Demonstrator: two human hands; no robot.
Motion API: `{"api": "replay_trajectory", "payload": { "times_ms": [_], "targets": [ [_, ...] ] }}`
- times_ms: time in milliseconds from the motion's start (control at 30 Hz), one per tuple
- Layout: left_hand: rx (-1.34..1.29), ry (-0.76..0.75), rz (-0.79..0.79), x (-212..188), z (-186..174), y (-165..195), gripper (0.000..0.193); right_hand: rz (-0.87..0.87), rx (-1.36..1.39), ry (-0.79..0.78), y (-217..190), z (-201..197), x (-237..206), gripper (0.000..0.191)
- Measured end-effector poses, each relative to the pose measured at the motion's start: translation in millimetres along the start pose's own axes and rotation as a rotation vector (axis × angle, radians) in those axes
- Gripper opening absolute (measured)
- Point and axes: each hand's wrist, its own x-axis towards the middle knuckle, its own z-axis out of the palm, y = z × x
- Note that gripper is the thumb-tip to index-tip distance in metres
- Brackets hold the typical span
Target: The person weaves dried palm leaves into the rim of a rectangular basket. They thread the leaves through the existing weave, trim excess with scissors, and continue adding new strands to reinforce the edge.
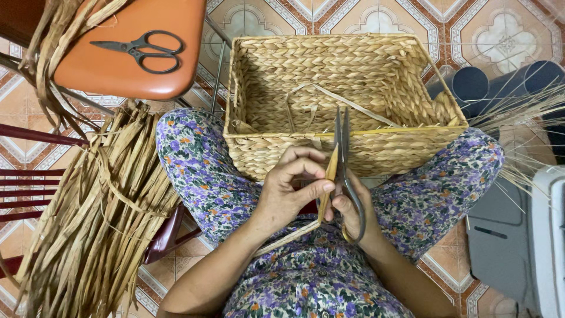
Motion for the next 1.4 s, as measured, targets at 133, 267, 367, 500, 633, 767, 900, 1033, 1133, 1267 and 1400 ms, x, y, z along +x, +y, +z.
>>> {"api": "replay_trajectory", "payload": {
  "times_ms": [133, 267, 367, 500, 633, 767, 900, 1033, 1133, 1267, 1400],
  "targets": [
    [-0.08, -0.209, 0.011, -7, -6, 15, 0.013, 0.177, 0.186, -0.343, 4, -9, 7, 0.077],
    [-0.039, -0.081, -0.266, -12, -9, 19, 0.012, 0.15, 0.206, -0.558, 9, -13, 16, 0.079],
    [0.095, 0.147, -0.106, -6, -18, 17, 0.011, 0.125, 0.043, -0.39, 9, -18, 19, 0.068],
    [0.144, 0.29, 0.217, 6, -33, 18, 0.01, 0.139, -0.21, -0.103, 14, -21, 19, 0.049],
    [0.156, 0.253, 0.112, 10, -27, 22, 0.009, 0.329, 0.202, -0.371, 32, -11, 22, 0.056],
    [0.118, 0.235, 0.176, 14, -23, 28, 0.01, 0.455, 0.716, -0.524, 45, 4, 22, 0.043],
    [0.211, 0.258, 0.14, 15, -29, 36, 0.012, 0.532, 0.76, -0.521, 47, 16, 19, 0.043],
    [0.299, 0.196, 0.104, 13, -31, 38, 0.013, 0.515, 0.807, -0.607, 42, 23, 18, 0.044],
    [0.237, 0.161, 0.109, 18, -30, 34, 0.012, 0.59, 0.968, -0.777, 35, 30, 23, 0.048],
    [0.232, 0.207, 0.127, 30, -32, 35, 0.013, 0.694, 1.143, -0.834, 19, 42, 34, 0.058],
    [0.243, 0.183, 0.208, 46, -35, 48, 0.021, 0.709, 1.272, -0.921, 4, 50, 39, 0.07]
  ]
}}
